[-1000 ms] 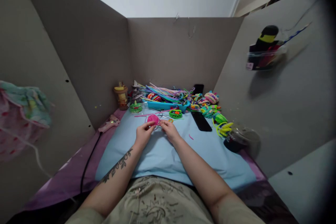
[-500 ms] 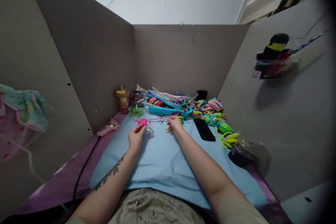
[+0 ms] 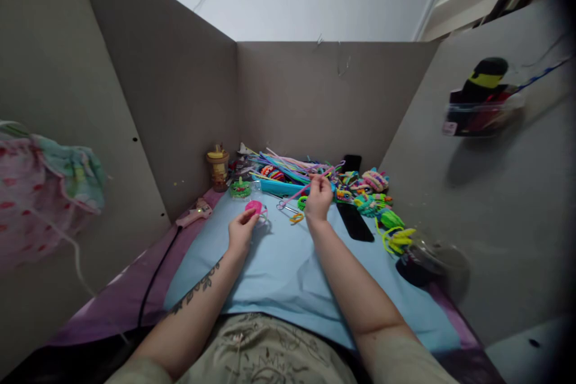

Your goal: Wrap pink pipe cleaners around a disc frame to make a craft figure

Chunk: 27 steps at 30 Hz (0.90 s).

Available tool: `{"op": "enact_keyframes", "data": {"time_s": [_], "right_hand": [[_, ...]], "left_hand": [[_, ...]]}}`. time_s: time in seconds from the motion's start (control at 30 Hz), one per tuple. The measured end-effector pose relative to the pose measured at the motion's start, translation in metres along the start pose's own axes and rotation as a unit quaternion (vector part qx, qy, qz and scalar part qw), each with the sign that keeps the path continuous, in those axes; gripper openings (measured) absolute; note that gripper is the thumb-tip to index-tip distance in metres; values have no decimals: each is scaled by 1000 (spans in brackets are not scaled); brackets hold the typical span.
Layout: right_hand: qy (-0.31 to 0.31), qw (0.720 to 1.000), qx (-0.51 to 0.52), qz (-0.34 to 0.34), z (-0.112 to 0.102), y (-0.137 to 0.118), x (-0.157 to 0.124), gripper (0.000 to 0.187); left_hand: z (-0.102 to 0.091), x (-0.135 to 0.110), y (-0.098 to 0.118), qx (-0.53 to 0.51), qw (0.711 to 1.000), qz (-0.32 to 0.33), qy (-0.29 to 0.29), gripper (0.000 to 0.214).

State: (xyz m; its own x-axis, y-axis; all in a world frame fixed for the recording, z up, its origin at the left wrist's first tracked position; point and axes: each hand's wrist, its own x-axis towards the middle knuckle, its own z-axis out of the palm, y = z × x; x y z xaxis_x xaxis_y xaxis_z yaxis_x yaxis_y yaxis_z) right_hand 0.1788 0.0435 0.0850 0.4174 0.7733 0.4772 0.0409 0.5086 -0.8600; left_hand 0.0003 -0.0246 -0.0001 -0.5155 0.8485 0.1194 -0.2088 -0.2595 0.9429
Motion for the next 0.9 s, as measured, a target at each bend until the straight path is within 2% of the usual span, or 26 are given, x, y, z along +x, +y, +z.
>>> {"op": "enact_keyframes", "data": {"time_s": [0.07,0.13,0.17,0.23,0.3,0.33,0.43,0.53,0.6,0.73,0.9], "right_hand": [[-10,997,-2,-78,-17,-29,2,25],[-75,966,-52,-243,-28,-47,0,19],[-132,947,-72,-283,-31,-51,-4,22],[-264,909,-117,-302,-32,-45,-16,38],[-342,885,-171,-265,-27,-28,-33,43],[-351,886,-191,-237,-24,-17,-41,39],[-324,900,-199,-214,-14,12,-62,24],[-275,922,-183,-203,-7,27,-74,25],[-266,928,-165,-201,-5,31,-81,27],[-288,928,-128,-199,-3,34,-97,20],[-263,943,-107,-171,-1,32,-107,13]], "left_hand": [[0,0,0,-3,1000,-2,-4,40],[-1,0,-1,-6,1000,-5,-8,40],[-1,-1,-2,-7,1000,-7,-9,41],[-1,-4,-3,-13,1000,-12,-11,43],[-2,-8,-5,-22,1000,-18,-14,46],[-2,-10,-6,-27,999,-20,-16,47],[-1,-16,-9,-42,998,-26,-23,52],[-1,-18,-12,-60,997,-28,-36,55],[-2,-18,-14,-70,996,-27,-44,56],[-3,-17,-18,-80,995,-20,-55,53],[-1,-19,-19,-67,995,-10,-70,50]]}}
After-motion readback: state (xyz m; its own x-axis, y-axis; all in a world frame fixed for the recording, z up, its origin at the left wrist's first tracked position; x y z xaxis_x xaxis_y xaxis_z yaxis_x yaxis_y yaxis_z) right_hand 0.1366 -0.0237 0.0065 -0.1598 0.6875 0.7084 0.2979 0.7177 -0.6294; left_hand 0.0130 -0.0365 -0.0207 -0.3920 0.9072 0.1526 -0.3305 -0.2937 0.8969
